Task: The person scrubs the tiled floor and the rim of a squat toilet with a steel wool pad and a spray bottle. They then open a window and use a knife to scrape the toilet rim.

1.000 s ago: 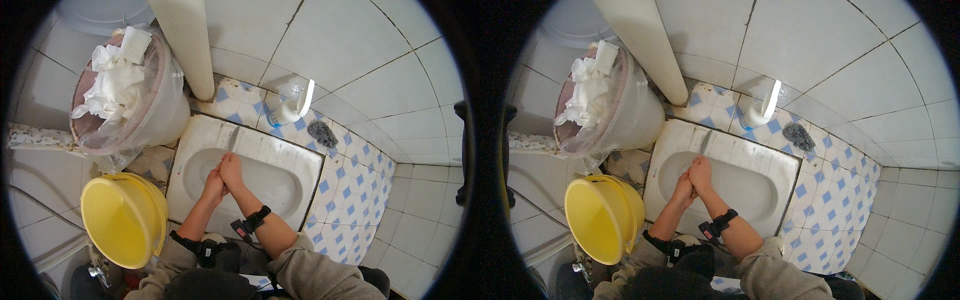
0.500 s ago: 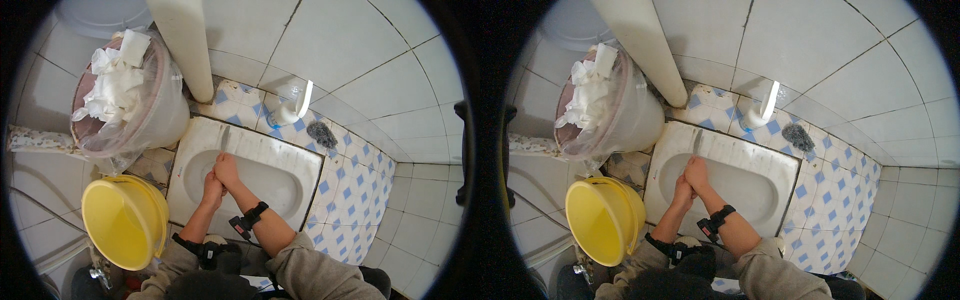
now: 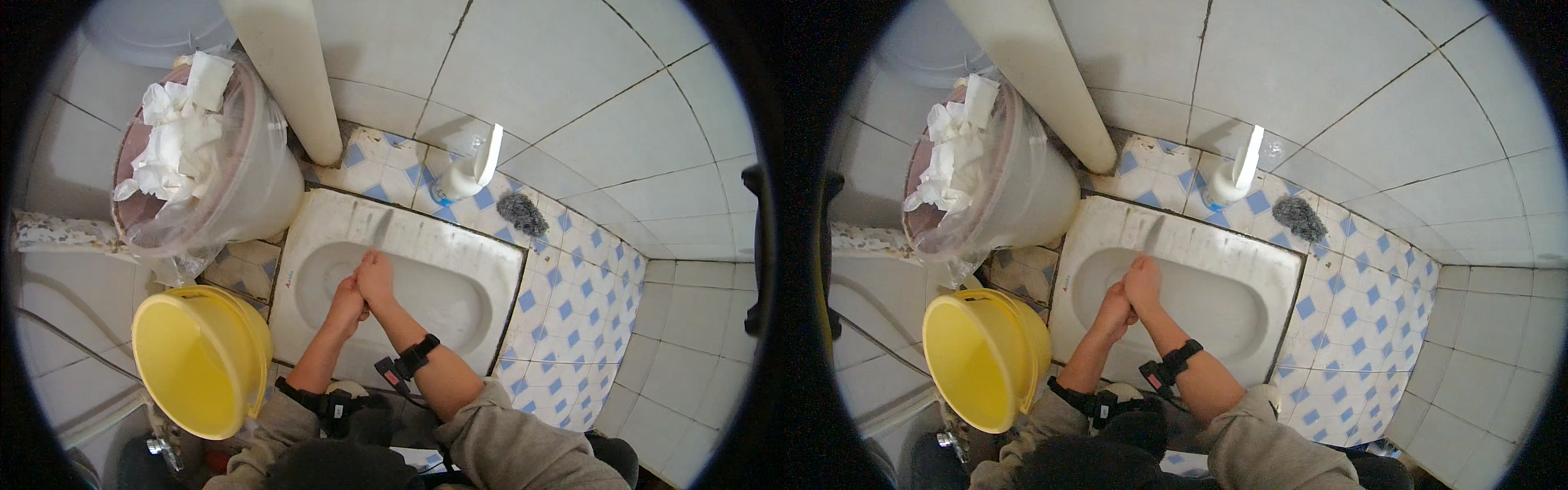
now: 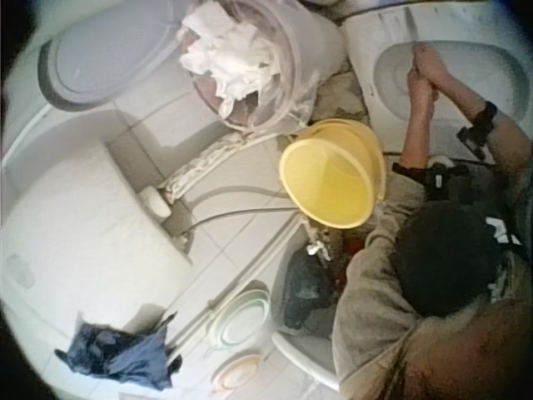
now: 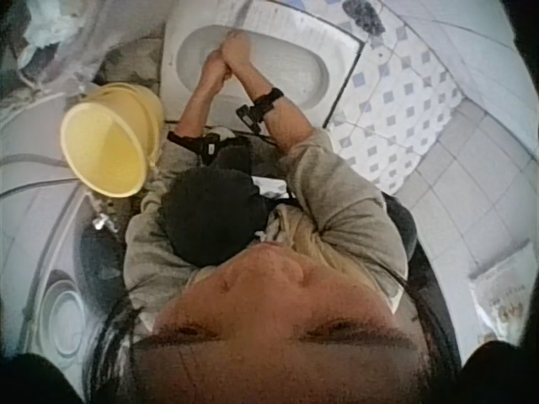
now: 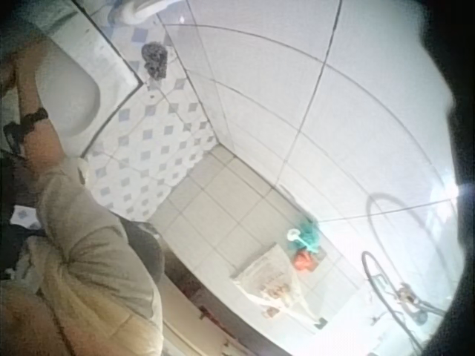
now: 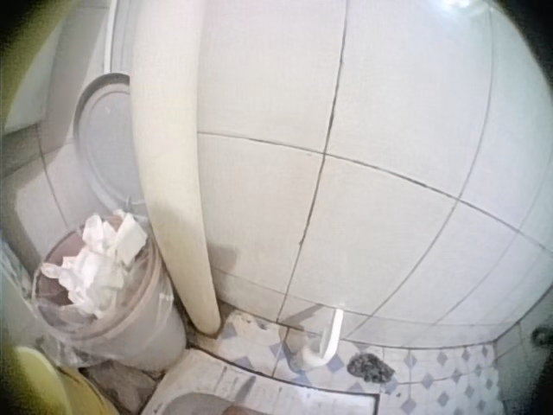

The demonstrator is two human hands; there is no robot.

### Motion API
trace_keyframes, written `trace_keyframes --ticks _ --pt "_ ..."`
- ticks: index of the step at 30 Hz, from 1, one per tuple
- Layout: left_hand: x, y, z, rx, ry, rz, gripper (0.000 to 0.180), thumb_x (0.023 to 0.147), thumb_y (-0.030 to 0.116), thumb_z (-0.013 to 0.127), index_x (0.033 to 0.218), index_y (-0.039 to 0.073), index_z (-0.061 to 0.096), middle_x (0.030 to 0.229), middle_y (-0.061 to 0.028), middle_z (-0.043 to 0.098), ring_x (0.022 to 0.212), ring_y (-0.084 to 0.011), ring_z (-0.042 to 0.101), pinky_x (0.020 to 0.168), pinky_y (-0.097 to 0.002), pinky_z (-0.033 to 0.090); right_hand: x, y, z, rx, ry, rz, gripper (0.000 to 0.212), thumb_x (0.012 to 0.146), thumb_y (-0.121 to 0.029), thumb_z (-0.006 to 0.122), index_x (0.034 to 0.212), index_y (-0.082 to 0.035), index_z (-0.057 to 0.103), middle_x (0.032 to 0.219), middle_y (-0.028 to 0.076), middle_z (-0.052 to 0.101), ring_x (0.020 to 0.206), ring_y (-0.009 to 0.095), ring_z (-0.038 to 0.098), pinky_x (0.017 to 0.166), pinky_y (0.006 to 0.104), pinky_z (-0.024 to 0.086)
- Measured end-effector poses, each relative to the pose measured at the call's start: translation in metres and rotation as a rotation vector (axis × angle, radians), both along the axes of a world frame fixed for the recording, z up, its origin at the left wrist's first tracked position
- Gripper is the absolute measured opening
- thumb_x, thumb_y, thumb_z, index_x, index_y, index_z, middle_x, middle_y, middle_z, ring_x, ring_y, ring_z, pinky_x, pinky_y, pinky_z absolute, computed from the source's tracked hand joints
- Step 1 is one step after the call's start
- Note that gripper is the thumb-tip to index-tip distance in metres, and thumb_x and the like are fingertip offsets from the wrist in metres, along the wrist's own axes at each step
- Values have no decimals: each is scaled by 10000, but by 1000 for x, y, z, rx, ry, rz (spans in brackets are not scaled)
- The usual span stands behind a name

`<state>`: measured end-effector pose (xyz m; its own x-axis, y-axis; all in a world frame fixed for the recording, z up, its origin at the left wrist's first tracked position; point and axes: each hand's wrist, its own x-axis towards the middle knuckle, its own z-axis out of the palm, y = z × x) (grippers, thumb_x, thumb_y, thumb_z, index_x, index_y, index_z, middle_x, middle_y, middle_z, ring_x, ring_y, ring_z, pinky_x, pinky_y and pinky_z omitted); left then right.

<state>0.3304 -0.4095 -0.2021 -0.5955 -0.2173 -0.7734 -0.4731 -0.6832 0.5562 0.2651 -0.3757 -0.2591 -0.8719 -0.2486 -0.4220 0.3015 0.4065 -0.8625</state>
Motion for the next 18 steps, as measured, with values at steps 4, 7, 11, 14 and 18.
trace_keyframes --ticks 4,7,11,14,18 --pt "3 -3 -1 -46 -13 62 155 1023 248 473 1046 116 552 651 45 483 482 -51 355 408 -246 221 -1 -8 -1 119 101 61 453 1023 -228 390 757 68 605 682 274 601 665 448 601 686 501 479" --pt "4 -3 -5 -22 63 211 157 1022 242 471 1021 103 544 650 41 484 471 -56 348 409 -249 226 -4 -11 -1 91 258 296 446 1021 -223 390 757 65 605 709 271 616 694 451 611 692 490 489" --pt "5 -6 -10 -35 34 86 145 1014 212 466 976 96 543 650 32 486 464 -64 350 412 -251 230 -3 -14 -2 125 154 176 440 1017 -224 399 751 64 599 767 304 621 747 480 607 711 502 485" --pt "6 -8 -9 -109 31 130 134 1004 188 469 949 89 541 649 25 486 465 -68 353 413 -253 229 -3 -23 -6 96 227 233 410 1012 -200 409 743 60 578 741 286 604 707 436 601 688 489 484" --pt "3 -17 -2 -119 80 238 123 996 170 474 941 80 538 650 17 489 469 -70 355 409 -258 225 -6 -36 -9 26 117 302 370 1008 -166 426 749 59 568 697 254 587 660 372 596 658 460 484"
